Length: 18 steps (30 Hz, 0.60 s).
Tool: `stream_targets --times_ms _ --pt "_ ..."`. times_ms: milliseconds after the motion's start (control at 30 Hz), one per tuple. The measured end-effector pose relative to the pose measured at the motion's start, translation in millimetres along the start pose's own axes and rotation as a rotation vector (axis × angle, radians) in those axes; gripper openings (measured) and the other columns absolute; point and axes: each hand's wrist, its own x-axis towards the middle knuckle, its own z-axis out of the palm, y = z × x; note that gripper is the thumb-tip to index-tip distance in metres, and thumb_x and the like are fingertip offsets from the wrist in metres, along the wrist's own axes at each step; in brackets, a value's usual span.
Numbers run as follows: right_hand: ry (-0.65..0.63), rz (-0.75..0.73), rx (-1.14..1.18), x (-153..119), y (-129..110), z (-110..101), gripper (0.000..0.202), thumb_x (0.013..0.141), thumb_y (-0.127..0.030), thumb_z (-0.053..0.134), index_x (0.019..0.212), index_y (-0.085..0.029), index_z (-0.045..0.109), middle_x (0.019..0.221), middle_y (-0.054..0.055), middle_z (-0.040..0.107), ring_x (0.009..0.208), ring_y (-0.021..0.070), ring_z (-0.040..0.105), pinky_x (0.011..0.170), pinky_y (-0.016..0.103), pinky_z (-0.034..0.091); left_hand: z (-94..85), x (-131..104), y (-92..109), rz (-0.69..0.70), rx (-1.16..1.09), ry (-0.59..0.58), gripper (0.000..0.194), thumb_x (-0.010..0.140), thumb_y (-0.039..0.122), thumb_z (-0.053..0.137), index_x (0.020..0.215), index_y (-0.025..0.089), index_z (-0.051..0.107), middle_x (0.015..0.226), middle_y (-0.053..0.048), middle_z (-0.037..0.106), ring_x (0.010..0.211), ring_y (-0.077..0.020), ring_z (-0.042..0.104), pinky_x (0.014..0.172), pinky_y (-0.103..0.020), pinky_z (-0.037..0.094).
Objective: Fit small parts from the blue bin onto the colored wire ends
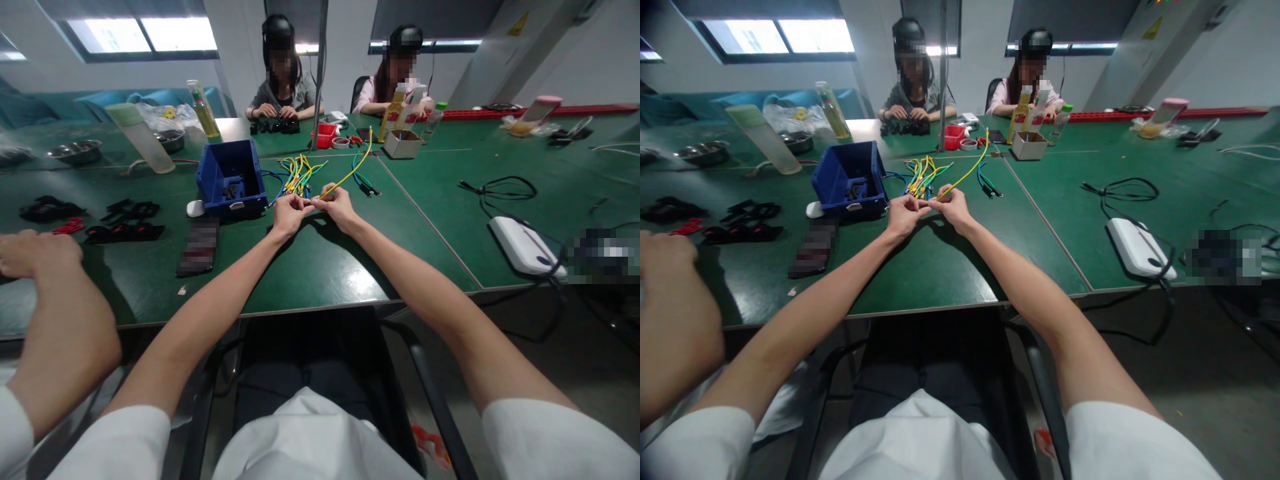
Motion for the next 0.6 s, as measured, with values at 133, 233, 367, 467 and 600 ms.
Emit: stream_targets --times_ms 133,233,367,467,600 --pt "0.049 -0.022 -0.04 0 0 -3 0.05 0.051 -0.034 0.087 0.079 -0.022 0.048 0.07 -0.004 0.065 0.064 0.0112 0.058 0.058 0.023 0.044 -2.2 2 -1 -0.032 -0.034 -0.07 0.024 0.063 0.014 0.07 0.062 0.019 0.047 0.08 -0.006 0.073 0.092 -0.0229 0.072 0.09 -0.04 0.054" --pt "0.067 -0.028 -0.059 1 1 -6 0.048 0.051 -0.034 0.088 0.077 -0.021 0.05 0.068 -0.004 0.063 0.061 0.0103 0.055 0.056 0.023 0.043 -3.2 4 -2 -0.077 -0.058 -0.107 0.018 0.06 0.005 0.058 0.067 0.019 0.05 0.083 -0.005 0.073 0.091 -0.0213 0.071 0.088 -0.04 0.054" --pt "0.052 -0.016 -0.054 2 1 -8 0.048 0.052 -0.034 0.089 0.076 -0.021 0.05 0.069 -0.003 0.063 0.061 0.0103 0.055 0.057 0.023 0.043 -3.6 5 -3 -0.133 -0.081 -0.113 0.024 0.056 0.001 0.051 0.072 0.019 0.049 0.088 -0.004 0.074 0.091 -0.0207 0.071 0.088 -0.041 0.055" --pt "0.043 -0.009 -0.049 4 3 -10 0.046 0.052 -0.033 0.089 0.076 -0.021 0.051 0.07 -0.003 0.065 0.062 0.0106 0.056 0.058 0.022 0.043 -4.0 5 -3 -0.142 -0.104 -0.114 0.025 0.056 0.001 0.051 0.073 0.018 0.05 0.09 -0.004 0.074 0.092 -0.0199 0.071 0.09 -0.042 0.054" --pt "0.05 -0.003 -0.052 6 6 -12 0.039 0.052 -0.031 0.087 0.072 -0.02 0.055 0.07 -0.002 0.066 0.061 0.0106 0.056 0.057 0.023 0.044 -6.3 6 -2 -0.168 -0.075 -0.058 0.024 0.057 0.002 0.059 0.075 0.017 0.056 0.088 -0.003 0.073 0.089 -0.0202 0.071 0.089 -0.042 0.056"
